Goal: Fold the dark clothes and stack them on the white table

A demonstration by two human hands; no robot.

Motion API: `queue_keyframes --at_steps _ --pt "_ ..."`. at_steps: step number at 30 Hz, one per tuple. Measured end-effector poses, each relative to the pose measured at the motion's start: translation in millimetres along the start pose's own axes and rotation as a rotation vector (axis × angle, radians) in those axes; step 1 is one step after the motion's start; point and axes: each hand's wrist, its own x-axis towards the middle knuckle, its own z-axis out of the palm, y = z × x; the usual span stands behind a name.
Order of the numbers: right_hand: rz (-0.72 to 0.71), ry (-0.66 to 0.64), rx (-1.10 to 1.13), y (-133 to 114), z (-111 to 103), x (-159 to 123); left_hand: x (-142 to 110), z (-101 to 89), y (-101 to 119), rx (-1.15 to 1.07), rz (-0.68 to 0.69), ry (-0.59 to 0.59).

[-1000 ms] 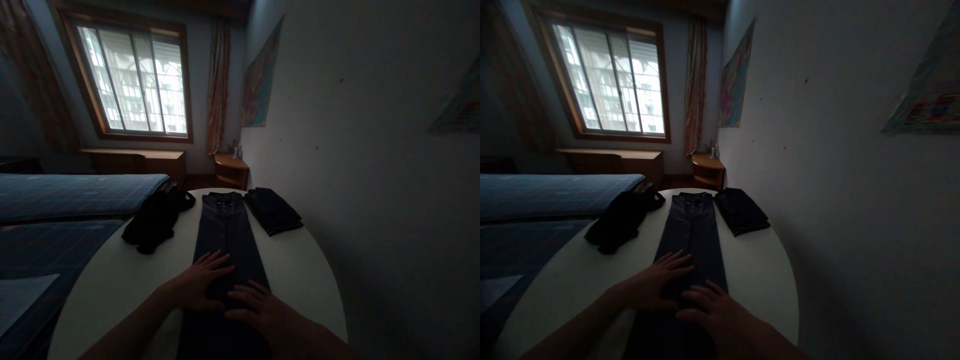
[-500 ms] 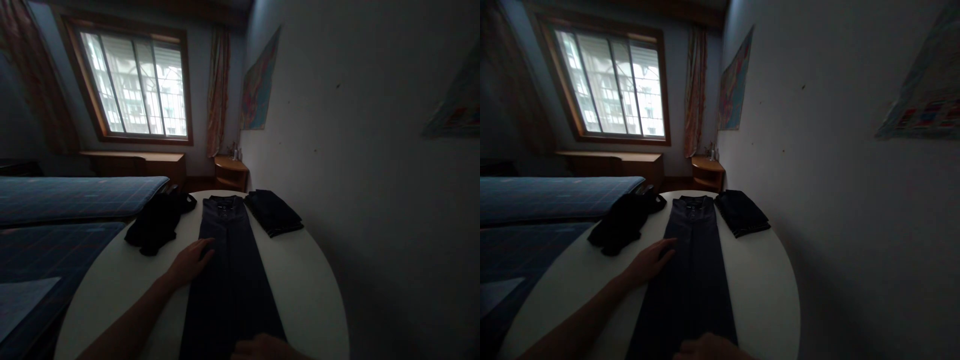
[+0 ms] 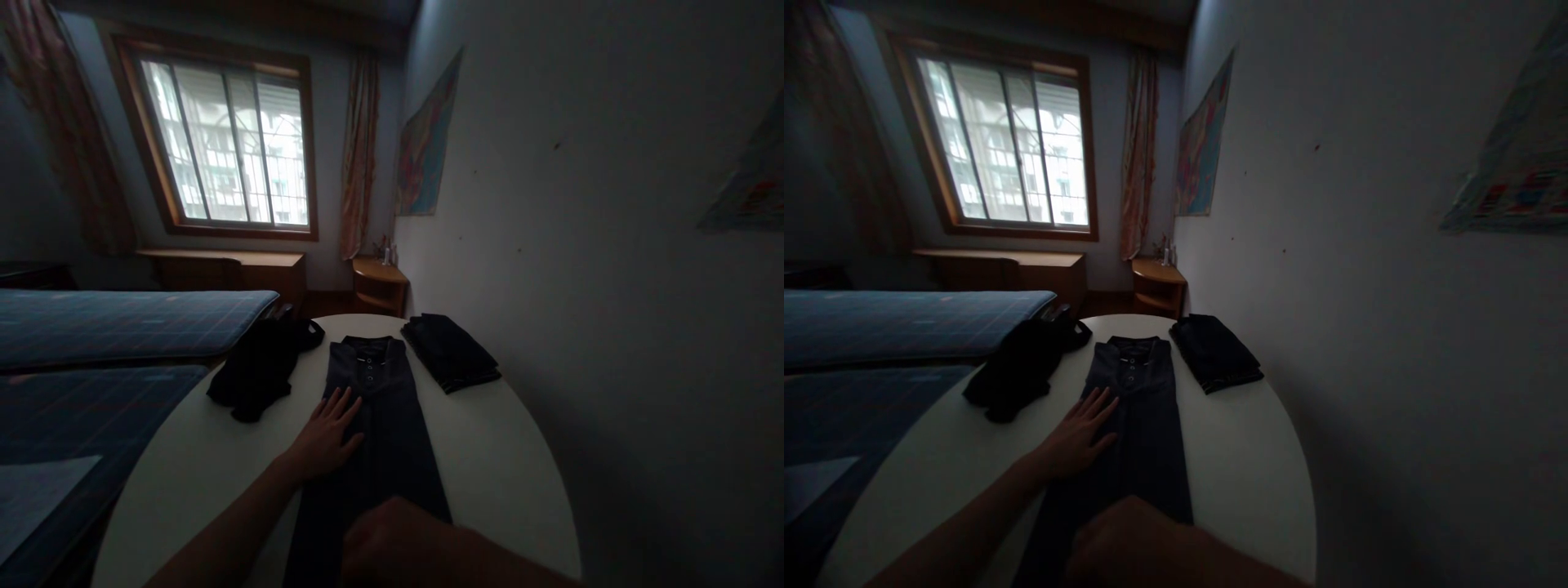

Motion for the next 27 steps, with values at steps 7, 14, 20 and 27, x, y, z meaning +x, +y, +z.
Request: queue_keyframes --at_steps 7,14,20,27 --pt "0.56 0.418 -0.136 83.5 -37.0 15.3 4.5 -2.0 10.5 -0.015 -0.071 0.028" --pt "0.602 0.442 0.081 158.7 -54.2 29.2 -1.0 -9.2 28.7 -0.07 0.116 -0.041" --pt "0.757 0.422 0.068 218.5 -71.3 34.1 -3.3 -9.2 28.5 -0.111 0.124 -0.079" --pt "0.895 0.378 -0.038 261.8 -75.2 45.8 -0.6 -12.0 30.2 -0.142 0.099 -0.138"
